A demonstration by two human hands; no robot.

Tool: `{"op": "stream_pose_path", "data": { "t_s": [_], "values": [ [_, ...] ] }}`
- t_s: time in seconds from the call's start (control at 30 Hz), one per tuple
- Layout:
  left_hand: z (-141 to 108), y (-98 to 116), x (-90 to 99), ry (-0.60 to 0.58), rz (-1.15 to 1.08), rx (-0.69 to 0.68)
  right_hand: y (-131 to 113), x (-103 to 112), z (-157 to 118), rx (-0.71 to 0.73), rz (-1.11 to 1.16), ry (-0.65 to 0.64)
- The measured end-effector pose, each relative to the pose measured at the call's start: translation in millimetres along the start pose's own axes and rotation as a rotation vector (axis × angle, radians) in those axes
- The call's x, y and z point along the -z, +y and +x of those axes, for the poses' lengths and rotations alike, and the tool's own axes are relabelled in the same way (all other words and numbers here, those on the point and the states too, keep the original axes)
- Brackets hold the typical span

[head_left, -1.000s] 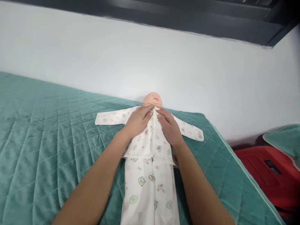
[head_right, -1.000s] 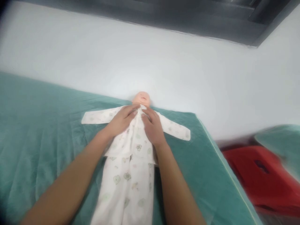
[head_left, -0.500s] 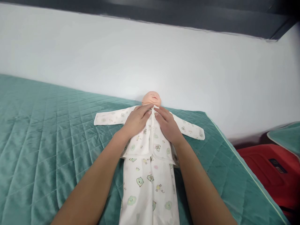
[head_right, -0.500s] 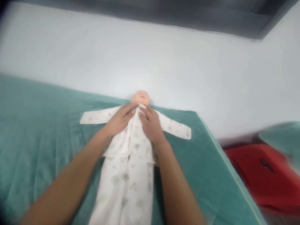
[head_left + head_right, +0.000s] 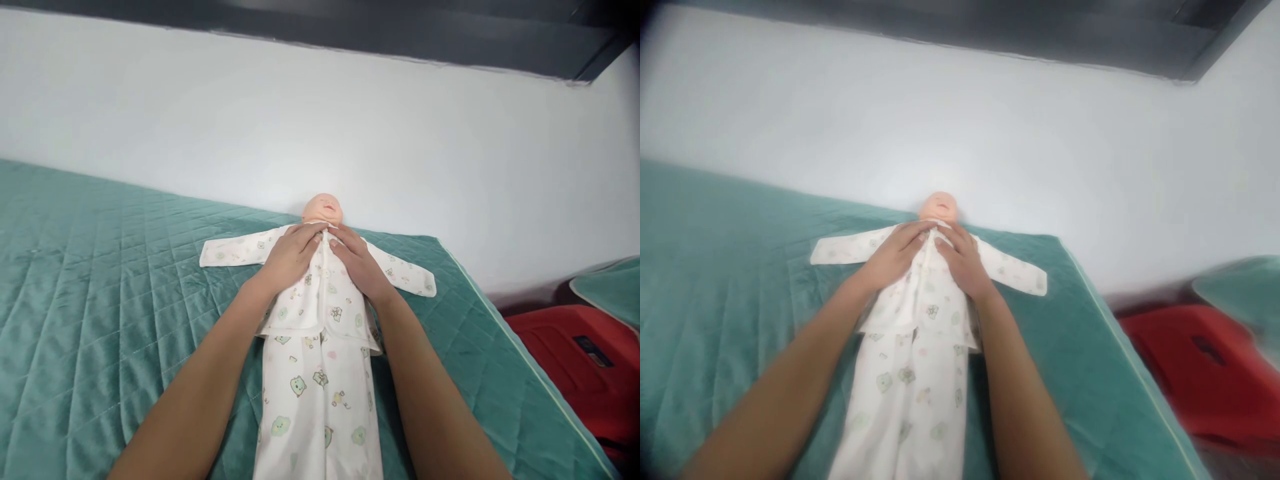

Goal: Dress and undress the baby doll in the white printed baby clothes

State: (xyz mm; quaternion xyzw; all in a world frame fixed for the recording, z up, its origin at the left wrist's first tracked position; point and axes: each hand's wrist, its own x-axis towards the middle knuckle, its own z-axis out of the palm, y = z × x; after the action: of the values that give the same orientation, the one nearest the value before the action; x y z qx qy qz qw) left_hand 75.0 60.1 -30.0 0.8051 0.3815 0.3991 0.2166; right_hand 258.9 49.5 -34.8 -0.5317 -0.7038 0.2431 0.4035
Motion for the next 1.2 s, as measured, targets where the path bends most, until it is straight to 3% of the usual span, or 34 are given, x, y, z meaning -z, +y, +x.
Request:
{"op": "stream_pose_path", "data": {
  "t_s": [0.23, 0.4, 0.53, 0.63, 0.73, 0.9, 1.07, 1.2],
  "values": [
    [-1, 0, -0.7, 0.003, -0.012, 0.034, 6, -2, 0, 0.073, 0.032, 0.064],
    [-2, -2, 0.3, 0.016, -0.079, 0.051, 8, -1, -10, 0.049, 0.116, 0.115],
    [-18, -5, 1.7, 0.036, -0.143, 0.162, 16, -1, -27, 0.005, 0.112, 0.145],
    [-39, -17, 2.7, 0.059, -0.091, 0.244, 35, 2, -38, 0.037, -0.030, 0.156],
    [-63, -36, 8.7, 0.086, 0.162, 0.241, 57, 14, -49, 0.085, -0.338, 0.162],
    [-91, -65, 37.4, 0.007, 0.583, 0.350, 73, 47, -73, -0.082, -0.771, 0.068],
    [-104, -85, 70.0, 0.017, 0.667, 0.551, 84, 83, -97, -0.293, -0.882, 0.017],
    [-106, -96, 80.1, 0.042, 0.697, 0.607, 95, 96, -105, -0.356, -0.897, 0.003]
  ]
}}
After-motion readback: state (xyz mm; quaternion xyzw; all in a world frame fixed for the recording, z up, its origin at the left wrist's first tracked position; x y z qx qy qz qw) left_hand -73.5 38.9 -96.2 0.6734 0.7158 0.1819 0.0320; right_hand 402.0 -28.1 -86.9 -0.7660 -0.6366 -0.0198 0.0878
